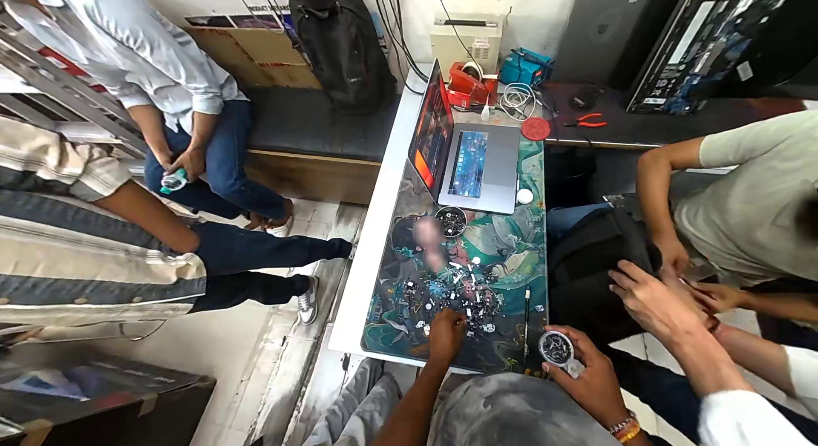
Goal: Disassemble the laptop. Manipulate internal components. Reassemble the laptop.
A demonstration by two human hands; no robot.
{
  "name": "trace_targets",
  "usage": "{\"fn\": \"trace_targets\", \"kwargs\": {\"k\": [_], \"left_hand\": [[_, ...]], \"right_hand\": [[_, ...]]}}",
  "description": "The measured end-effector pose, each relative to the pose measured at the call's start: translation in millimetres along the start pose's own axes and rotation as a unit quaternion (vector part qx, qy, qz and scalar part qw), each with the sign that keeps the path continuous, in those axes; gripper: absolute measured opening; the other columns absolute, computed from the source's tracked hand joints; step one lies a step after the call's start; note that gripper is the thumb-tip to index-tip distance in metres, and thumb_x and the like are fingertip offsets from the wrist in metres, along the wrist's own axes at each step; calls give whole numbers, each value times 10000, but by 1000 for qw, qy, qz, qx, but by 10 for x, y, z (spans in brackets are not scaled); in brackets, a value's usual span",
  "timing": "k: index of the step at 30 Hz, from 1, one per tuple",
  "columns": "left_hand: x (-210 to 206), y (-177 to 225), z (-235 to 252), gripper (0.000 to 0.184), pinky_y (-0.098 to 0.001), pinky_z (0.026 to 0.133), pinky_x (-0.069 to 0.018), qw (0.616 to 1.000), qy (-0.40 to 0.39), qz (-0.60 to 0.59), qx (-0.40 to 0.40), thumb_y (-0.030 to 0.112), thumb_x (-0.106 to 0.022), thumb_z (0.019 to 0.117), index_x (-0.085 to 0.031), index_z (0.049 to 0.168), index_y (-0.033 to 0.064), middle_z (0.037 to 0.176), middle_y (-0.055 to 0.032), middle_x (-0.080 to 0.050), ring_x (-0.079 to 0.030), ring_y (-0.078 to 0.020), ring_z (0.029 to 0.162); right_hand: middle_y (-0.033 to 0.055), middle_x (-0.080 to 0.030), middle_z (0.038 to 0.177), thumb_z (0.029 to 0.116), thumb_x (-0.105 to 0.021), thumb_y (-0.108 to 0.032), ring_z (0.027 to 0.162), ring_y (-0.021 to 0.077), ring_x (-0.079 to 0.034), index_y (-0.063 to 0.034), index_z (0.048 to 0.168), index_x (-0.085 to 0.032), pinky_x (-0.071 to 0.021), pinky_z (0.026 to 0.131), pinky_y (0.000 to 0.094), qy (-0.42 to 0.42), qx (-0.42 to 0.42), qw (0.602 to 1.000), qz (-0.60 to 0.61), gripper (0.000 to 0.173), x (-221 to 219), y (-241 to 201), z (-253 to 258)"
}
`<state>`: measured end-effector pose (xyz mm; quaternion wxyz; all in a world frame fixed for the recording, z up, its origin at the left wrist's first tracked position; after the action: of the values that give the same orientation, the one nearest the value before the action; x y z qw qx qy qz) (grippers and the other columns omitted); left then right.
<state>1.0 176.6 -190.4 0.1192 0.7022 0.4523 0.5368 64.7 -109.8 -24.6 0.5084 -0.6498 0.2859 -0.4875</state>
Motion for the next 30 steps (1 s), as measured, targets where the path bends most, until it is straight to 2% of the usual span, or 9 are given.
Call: {"fn": "trace_targets", "kwargs": {"k": [4, 10, 13, 16, 19, 22, 25, 27, 30], "left_hand": [[121, -11, -40, 169, -363, 869, -589, 938, 60, -337, 57, 97, -664, 976, -730, 1069, -27, 1014, -133, -729, -702, -178, 903], [308, 356, -182, 147, -254, 718, -518, 852, 53, -520, 39, 51, -588, 1002, -712, 1035, -21, 881, -42, -691, -605, -82, 751], [411, 651, -255, 106, -258, 748, -541, 819, 39, -572, -7, 29, -619, 959, -718, 994, 11, 897, -26, -698, -624, -81, 776], [485, 973, -333, 67, -291, 853, -563, 801, 13, -594, -68, 68, -718, 898, -740, 960, 55, 980, -20, -721, -665, -99, 909], [536, 1326, -421, 113, -291, 897, -561, 809, -25, -571, -138, 141, -790, 860, -743, 936, 72, 1057, -21, -716, -661, -106, 1013], [588, 1716, -551, 174, -314, 950, -530, 871, -49, -432, -228, 229, -759, 892, -757, 942, 62, 1153, -45, -684, -620, -130, 1117], [591, 2018, -687, 178, -420, 1119, -450, 920, -65, -261, -284, 302, -713, 948, -806, 1030, 173, 1301, -20, -654, -547, -175, 1289], [590, 2064, -700, 231, -447, 1149, -429, 926, -66, -230, -292, 310, -662, 987, -793, 1151, 216, 1389, -6, -622, -514, -186, 1351], [632, 1731, -451, 259, -431, 1083, -511, 935, 0, -269, -232, 202, -564, 1026, -764, 1179, 143, 1351, -18, -648, -584, -176, 1287]], "right_hand": [[48, -715, 1227, 728, -828, -222, 1093, 118, -699, -33, 1280, -649, -607, 920, 287, -4, -3, 1000, -9, 611, -10, -1, -2], [36, -717, 1224, 720, -837, -242, 1093, 114, -701, -43, 1276, -658, -612, 918, 292, -11, -3, 1000, -12, 617, -68, 1, 34], [52, -708, 1241, 723, -836, -231, 1108, 121, -693, -33, 1280, -653, -605, 929, 301, -16, -2, 1000, -9, 619, -86, -15, 54], [47, -708, 1241, 724, -839, -221, 1106, 118, -694, -40, 1277, -655, -604, 938, 304, -19, -2, 1000, -9, 610, -97, -39, 68], [53, -707, 1244, 734, -841, -222, 1107, 117, -694, -40, 1280, -653, -604, 941, 304, -26, 3, 1000, -9, 605, -130, -42, 81], [46, -712, 1229, 733, -847, -207, 1094, 118, -699, -43, 1281, -652, -606, 940, 311, -31, 4, 999, -10, 605, -156, -77, 101], [39, -722, 1193, 740, -848, -209, 1078, 108, -701, -41, 1275, -651, -607, 939, 314, -29, 12, 999, -13, 594, -164, -118, 117], [34, -725, 1181, 741, -846, -215, 1077, 102, -700, -45, 1266, -655, -607, 940, 313, -25, 14, 999, -13, 584, -157, -125, 113], [39, -712, 1225, 736, -848, -217, 1098, 120, -696, -54, 1287, -651, -609, 940, 320, -25, 1, 1000, -12, 607, -120, -60, 86]]}}
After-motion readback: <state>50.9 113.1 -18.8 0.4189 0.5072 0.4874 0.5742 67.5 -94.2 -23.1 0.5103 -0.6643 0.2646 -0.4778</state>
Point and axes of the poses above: each hand's wrist, its own z-axis towards the middle knuckle, its own x-axis out of the back of the hand, y = z × x, the point moved 8 cm from there along z, towards the middle knuckle
